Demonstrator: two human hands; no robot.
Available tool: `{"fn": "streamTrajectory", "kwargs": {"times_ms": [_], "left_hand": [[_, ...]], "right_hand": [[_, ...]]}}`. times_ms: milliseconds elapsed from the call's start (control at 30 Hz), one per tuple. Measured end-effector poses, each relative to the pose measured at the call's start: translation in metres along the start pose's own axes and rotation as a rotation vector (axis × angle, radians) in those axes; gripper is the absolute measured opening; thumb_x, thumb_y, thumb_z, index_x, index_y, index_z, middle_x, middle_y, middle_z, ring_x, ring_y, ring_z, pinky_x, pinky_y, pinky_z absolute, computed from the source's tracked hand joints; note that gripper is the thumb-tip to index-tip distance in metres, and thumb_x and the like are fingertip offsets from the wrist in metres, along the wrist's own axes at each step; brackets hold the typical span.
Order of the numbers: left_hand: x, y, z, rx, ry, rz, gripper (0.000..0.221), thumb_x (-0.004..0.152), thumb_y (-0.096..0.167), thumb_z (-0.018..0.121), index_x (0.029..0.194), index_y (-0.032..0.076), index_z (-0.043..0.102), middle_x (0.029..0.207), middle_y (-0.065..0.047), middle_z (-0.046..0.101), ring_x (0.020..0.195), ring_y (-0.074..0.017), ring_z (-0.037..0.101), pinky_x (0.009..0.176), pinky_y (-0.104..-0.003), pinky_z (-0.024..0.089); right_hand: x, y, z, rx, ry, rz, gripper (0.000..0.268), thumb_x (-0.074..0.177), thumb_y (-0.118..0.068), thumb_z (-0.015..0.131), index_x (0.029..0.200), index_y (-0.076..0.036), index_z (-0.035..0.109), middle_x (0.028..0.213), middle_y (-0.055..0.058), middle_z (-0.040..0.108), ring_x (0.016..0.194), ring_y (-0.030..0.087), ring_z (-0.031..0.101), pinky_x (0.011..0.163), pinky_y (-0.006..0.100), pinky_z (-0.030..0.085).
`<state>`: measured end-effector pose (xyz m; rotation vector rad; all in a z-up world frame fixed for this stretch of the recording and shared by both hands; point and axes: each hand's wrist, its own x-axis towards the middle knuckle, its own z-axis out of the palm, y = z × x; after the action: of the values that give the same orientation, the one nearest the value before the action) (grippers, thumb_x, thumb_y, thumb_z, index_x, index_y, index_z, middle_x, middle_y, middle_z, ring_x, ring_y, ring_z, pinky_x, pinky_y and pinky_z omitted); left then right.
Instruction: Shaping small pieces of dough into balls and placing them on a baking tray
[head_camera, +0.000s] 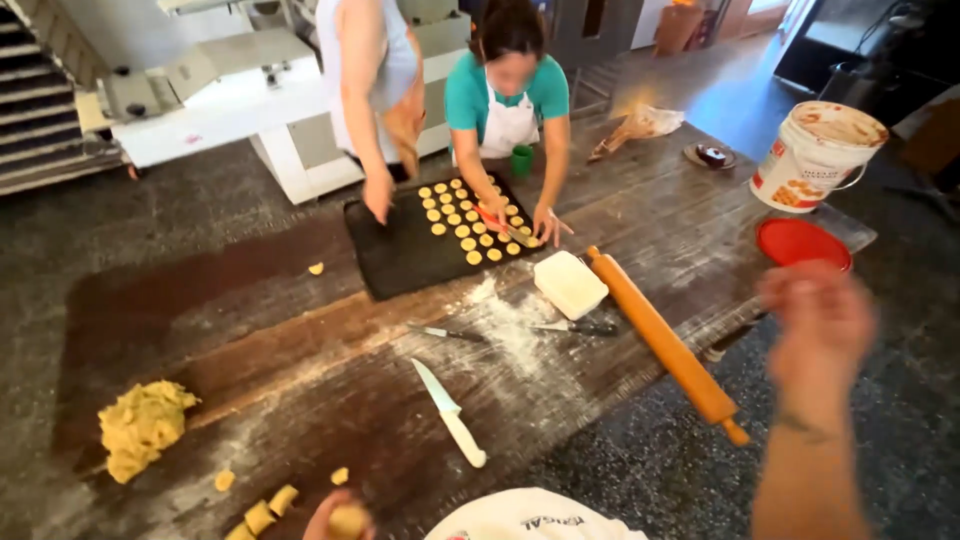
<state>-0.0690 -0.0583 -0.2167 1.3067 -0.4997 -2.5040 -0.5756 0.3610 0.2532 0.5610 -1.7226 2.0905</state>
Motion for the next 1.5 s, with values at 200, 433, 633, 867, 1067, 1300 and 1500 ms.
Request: {"fn": "streamTrajectory", "kwargs": {"times_ms": [200, 433, 633, 867, 1067, 1300, 1500], "left_hand": [[-0.212, -0.032, 0.299, -0.185, -0.342, 0.273, 0.048, 0.096, 0.019, 0.050, 0.134, -0.010, 0.056, 0.125, -0.034, 0.057, 0.118, -0.0486, 0.057, 0.110, -0.061, 0.044], [-0.291, -0.040, 0.426, -0.093, -1.061, 0.365, 0.095, 0.095, 0.062, 0.056, 0.155, -0.005, 0.025, 0.147, -0.017, 0.049, 0.114, -0.0195, 0.058, 0.102, -0.038, 0.044], [-0.277, -0.042, 0.444, -0.009, -0.971, 0.541, 0.075, 0.101, 0.063, 0.043, 0.148, 0.005, 0.042, 0.157, -0.016, 0.040, 0.138, -0.0268, 0.042, 0.109, -0.045, 0.035], [-0.264, -0.032, 0.432, -0.229, -0.670, 0.372, 0.073, 0.098, 0.056, 0.035, 0.163, 0.023, 0.027, 0.171, -0.003, 0.027, 0.154, -0.0271, 0.028, 0.125, -0.046, 0.017], [-0.286, -0.022, 0.398, -0.129, -1.016, 0.418, 0.081, 0.103, 0.059, 0.044, 0.165, 0.013, 0.019, 0.171, -0.007, 0.019, 0.155, -0.0240, 0.024, 0.122, -0.045, 0.024], [-0.277, 0.020, 0.352, -0.044, -0.598, 0.237, 0.074, 0.101, 0.051, 0.024, 0.159, 0.007, 0.038, 0.162, -0.009, 0.046, 0.149, -0.0218, 0.041, 0.121, -0.039, 0.033], [-0.315, 0.038, 0.332, 0.116, -1.041, 0.339, 0.109, 0.086, 0.082, 0.035, 0.161, 0.007, 0.011, 0.166, -0.018, 0.028, 0.152, -0.0339, 0.029, 0.123, -0.049, 0.028]], "right_hand": [[-0.127, 0.055, 0.092, -0.161, -1.179, -0.314, 0.057, 0.079, -0.014, 0.088, 0.132, -0.010, 0.068, 0.135, 0.012, 0.069, 0.123, 0.024, 0.068, 0.110, 0.038, 0.053], [-0.162, -0.034, 0.131, 0.004, -1.108, -0.752, 0.036, 0.108, -0.028, 0.053, 0.131, -0.002, 0.064, 0.142, 0.018, 0.062, 0.131, 0.036, 0.063, 0.115, 0.052, 0.048], [-0.198, -0.044, 0.131, -0.095, -1.324, -0.591, 0.078, 0.109, -0.060, 0.016, 0.157, -0.003, 0.039, 0.169, 0.021, 0.028, 0.161, 0.041, 0.020, 0.133, 0.059, 0.010], [-0.222, -0.058, 0.148, 0.050, -1.083, -0.737, 0.097, 0.098, -0.083, 0.020, 0.169, -0.017, 0.012, 0.176, 0.016, 0.003, 0.165, 0.043, -0.002, 0.137, 0.065, -0.006], [-0.243, -0.082, 0.175, -0.170, -1.069, -0.563, 0.106, 0.096, -0.086, 0.016, 0.168, -0.011, -0.002, 0.176, 0.016, -0.007, 0.165, 0.038, -0.009, 0.134, 0.065, -0.005], [-0.285, -0.049, 0.227, -0.021, -0.894, -0.474, 0.076, 0.108, -0.027, 0.046, 0.162, 0.007, 0.004, 0.172, 0.024, -0.001, 0.163, 0.042, 0.003, 0.136, 0.058, 0.016], [-0.281, -0.090, 0.242, 0.095, -0.770, -0.635, 0.091, 0.097, 0.004, 0.055, 0.169, -0.008, 0.000, 0.178, 0.003, 0.001, 0.168, 0.020, 0.004, 0.144, 0.039, 0.007]]}}
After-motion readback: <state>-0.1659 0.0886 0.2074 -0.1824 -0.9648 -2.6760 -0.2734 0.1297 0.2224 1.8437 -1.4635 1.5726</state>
